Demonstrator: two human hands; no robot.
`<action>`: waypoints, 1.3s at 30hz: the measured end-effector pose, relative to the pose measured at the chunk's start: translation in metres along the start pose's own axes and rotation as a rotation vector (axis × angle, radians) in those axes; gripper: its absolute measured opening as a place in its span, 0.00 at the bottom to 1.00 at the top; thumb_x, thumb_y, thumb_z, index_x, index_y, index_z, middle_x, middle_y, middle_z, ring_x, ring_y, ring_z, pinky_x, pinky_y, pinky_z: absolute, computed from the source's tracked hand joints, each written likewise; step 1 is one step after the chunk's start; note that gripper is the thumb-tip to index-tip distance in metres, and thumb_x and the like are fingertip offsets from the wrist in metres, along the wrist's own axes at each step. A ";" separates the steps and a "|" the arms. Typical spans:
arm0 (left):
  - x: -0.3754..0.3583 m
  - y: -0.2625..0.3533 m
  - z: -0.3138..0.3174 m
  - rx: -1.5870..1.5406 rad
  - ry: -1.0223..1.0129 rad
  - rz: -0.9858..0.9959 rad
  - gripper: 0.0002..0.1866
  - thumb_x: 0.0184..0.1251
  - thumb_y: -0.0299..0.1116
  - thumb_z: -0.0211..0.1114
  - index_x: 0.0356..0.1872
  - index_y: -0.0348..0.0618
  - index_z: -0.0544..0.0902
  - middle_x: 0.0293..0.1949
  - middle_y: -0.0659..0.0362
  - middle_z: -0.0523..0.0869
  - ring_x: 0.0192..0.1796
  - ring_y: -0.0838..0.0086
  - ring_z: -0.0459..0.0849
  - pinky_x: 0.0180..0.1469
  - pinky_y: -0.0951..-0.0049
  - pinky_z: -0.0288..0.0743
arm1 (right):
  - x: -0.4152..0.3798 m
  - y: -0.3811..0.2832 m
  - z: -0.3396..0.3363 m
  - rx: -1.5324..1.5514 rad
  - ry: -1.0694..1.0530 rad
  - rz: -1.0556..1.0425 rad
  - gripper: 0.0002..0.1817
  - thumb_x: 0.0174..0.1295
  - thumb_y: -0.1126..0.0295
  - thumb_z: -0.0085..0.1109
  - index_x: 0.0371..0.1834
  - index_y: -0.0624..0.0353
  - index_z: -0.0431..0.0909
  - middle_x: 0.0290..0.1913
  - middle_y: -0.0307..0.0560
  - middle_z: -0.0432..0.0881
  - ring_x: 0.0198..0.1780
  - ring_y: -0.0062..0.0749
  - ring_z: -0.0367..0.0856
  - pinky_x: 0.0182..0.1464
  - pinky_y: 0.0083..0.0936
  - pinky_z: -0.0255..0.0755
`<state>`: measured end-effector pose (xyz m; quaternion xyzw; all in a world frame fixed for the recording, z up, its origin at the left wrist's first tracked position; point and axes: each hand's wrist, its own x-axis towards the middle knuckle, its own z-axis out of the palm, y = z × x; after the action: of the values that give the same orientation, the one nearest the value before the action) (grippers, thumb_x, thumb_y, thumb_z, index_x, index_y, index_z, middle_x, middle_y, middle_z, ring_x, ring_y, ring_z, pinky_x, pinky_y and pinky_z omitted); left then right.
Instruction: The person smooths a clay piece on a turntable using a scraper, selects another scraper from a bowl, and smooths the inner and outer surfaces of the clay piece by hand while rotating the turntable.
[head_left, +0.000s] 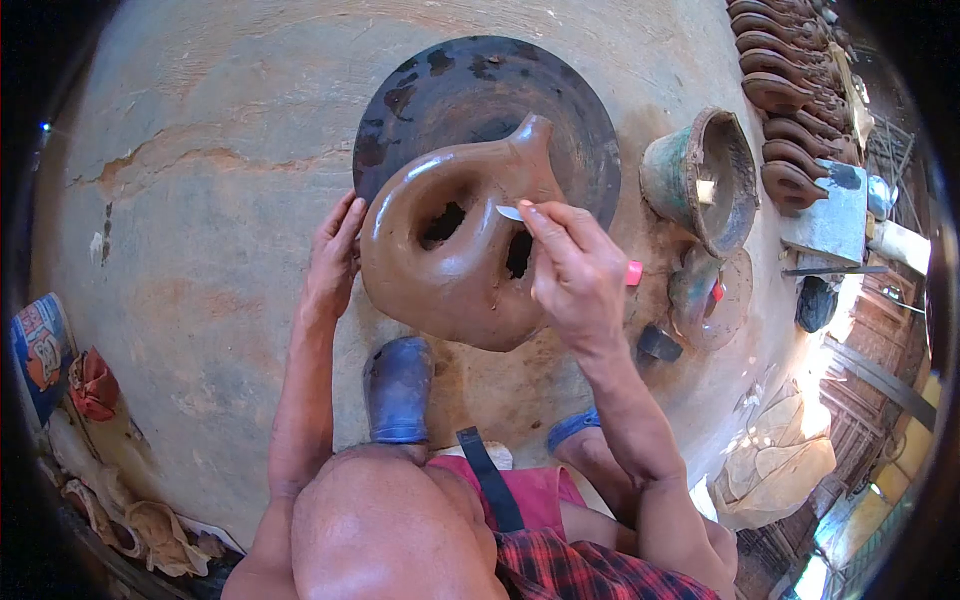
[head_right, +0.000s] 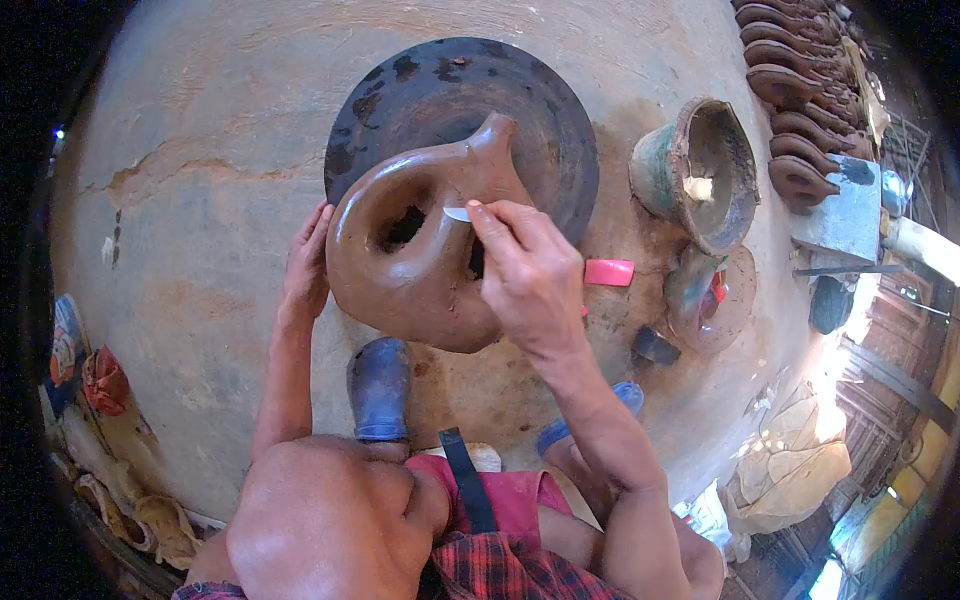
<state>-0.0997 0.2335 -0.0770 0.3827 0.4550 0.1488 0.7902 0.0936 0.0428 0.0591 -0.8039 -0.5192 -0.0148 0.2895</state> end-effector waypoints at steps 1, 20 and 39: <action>-0.004 -0.001 0.002 -0.038 -0.019 -0.007 0.29 0.86 0.47 0.67 0.80 0.45 0.77 0.48 0.69 0.89 0.36 0.88 0.81 0.37 0.82 0.74 | -0.003 -0.004 0.004 -0.005 -0.012 -0.014 0.23 0.56 0.85 0.67 0.56 0.59 0.91 0.48 0.50 0.89 0.47 0.45 0.90 0.48 0.38 0.87; 0.075 0.058 -0.019 0.209 -0.269 0.094 0.30 0.88 0.47 0.64 0.78 0.36 0.79 0.67 0.57 0.88 0.65 0.76 0.85 0.68 0.73 0.79 | 0.004 0.005 -0.010 0.228 -0.497 -0.542 0.14 0.60 0.66 0.67 0.50 0.50 0.88 0.45 0.41 0.84 0.51 0.39 0.87 0.51 0.37 0.86; 0.102 0.071 -0.019 0.221 -0.422 0.051 0.28 0.89 0.48 0.63 0.76 0.38 0.81 0.64 0.60 0.89 0.61 0.79 0.86 0.64 0.74 0.82 | 0.035 0.038 -0.020 -0.243 -0.330 -0.627 0.17 0.59 0.71 0.70 0.53 0.57 0.89 0.53 0.48 0.85 0.56 0.44 0.86 0.56 0.38 0.86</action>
<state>-0.0520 0.3485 -0.0915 0.5010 0.2833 0.0349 0.8170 0.1477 0.0511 0.0700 -0.6258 -0.7745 -0.0345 0.0860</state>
